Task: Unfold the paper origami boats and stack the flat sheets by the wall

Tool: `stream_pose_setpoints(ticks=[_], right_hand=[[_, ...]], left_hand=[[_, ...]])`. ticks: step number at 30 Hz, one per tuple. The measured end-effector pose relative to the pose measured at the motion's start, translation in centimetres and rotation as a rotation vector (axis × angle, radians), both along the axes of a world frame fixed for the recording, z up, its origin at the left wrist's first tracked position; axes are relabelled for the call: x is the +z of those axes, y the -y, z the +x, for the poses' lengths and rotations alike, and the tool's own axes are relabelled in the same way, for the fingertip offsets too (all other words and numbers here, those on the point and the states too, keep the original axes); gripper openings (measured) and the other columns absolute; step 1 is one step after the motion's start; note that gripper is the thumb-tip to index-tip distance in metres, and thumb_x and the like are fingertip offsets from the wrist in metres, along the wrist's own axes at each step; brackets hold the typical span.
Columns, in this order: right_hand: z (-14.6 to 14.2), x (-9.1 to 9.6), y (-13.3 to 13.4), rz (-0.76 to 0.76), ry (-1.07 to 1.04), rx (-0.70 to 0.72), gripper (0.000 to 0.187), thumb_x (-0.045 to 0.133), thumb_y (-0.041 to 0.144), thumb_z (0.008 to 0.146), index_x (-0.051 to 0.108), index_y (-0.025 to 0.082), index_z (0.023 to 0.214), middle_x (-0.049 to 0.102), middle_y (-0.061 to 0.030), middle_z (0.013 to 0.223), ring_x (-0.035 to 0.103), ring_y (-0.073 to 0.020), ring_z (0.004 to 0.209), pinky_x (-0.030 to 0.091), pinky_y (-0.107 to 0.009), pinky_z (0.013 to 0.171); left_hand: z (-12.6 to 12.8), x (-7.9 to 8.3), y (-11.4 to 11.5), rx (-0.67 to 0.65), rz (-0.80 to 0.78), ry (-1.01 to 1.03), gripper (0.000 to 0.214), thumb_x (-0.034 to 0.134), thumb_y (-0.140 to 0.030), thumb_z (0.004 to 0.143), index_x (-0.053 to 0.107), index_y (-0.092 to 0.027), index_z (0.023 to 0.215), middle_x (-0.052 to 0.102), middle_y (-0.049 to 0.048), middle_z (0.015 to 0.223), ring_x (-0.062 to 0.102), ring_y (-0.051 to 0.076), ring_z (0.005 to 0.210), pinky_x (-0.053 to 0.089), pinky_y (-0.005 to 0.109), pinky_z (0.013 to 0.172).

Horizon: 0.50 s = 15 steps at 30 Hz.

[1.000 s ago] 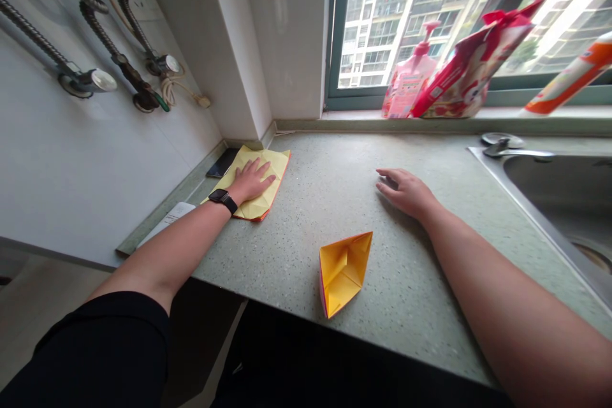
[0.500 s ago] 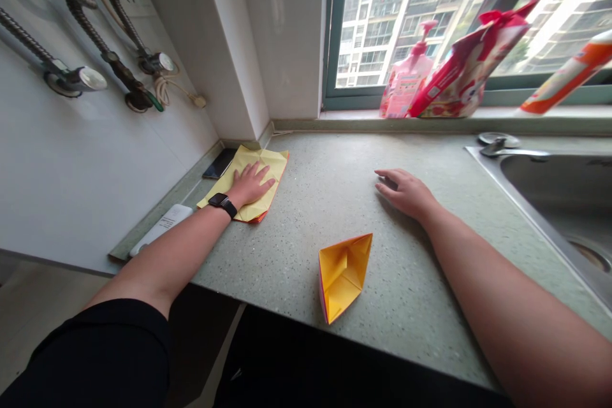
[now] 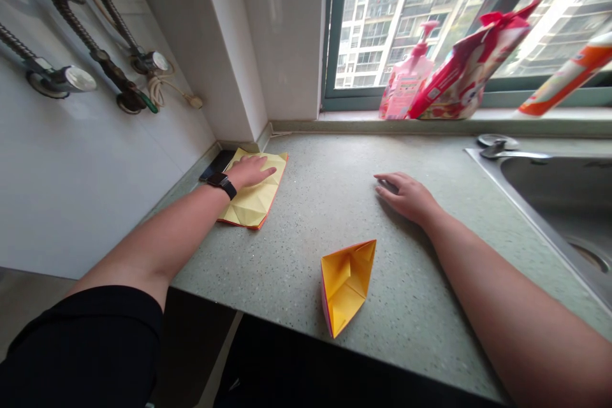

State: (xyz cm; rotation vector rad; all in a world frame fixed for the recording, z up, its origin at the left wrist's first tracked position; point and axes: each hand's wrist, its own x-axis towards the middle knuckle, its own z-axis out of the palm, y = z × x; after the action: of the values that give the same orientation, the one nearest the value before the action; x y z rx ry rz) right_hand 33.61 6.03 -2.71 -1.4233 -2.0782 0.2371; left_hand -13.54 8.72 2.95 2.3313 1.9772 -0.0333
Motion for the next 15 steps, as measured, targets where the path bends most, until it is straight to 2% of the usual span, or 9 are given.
stream_pose_setpoints(ticks=[5, 11, 15], right_hand=[[0.0, 0.1, 0.0, -0.009, 0.007, 0.003, 0.042, 0.059, 0.044, 0.096, 0.081, 0.024, 0.125, 0.079, -0.0146, 0.128, 0.074, -0.0354, 0.121, 0.056, -0.055, 0.111], [0.1, 0.0, 0.1, -0.007, 0.007, 0.001, 0.042, 0.058, 0.046, 0.096, 0.081, 0.026, 0.124, 0.080, -0.0132, 0.127, 0.073, -0.0355, 0.122, 0.056, -0.056, 0.111], [0.0, 0.2, 0.3, -0.011, 0.008, -0.003, 0.044, 0.057, 0.048, 0.096, 0.081, 0.024, 0.125, 0.080, -0.0141, 0.127, 0.073, -0.0353, 0.122, 0.056, -0.056, 0.111]], left_hand=[[1.4, -1.0, 0.7, 0.069, 0.018, -0.076, 0.086, 0.028, -0.073, 0.109, 0.032, -0.020, 0.176, 0.029, 0.0168, 0.183, 0.026, 0.041, 0.168, 0.020, 0.063, 0.134], [1.2, -2.1, 1.5, 0.074, 0.005, -0.036, 0.082, 0.026, -0.069, 0.110, 0.030, -0.021, 0.177, 0.022, 0.0131, 0.186, 0.020, 0.037, 0.171, 0.018, 0.063, 0.136], [1.3, -2.5, 1.8, 0.101, -0.004, -0.019, 0.082, 0.023, -0.071, 0.109, 0.028, -0.027, 0.178, 0.018, 0.0095, 0.187, 0.016, 0.038, 0.172, 0.011, 0.073, 0.134]])
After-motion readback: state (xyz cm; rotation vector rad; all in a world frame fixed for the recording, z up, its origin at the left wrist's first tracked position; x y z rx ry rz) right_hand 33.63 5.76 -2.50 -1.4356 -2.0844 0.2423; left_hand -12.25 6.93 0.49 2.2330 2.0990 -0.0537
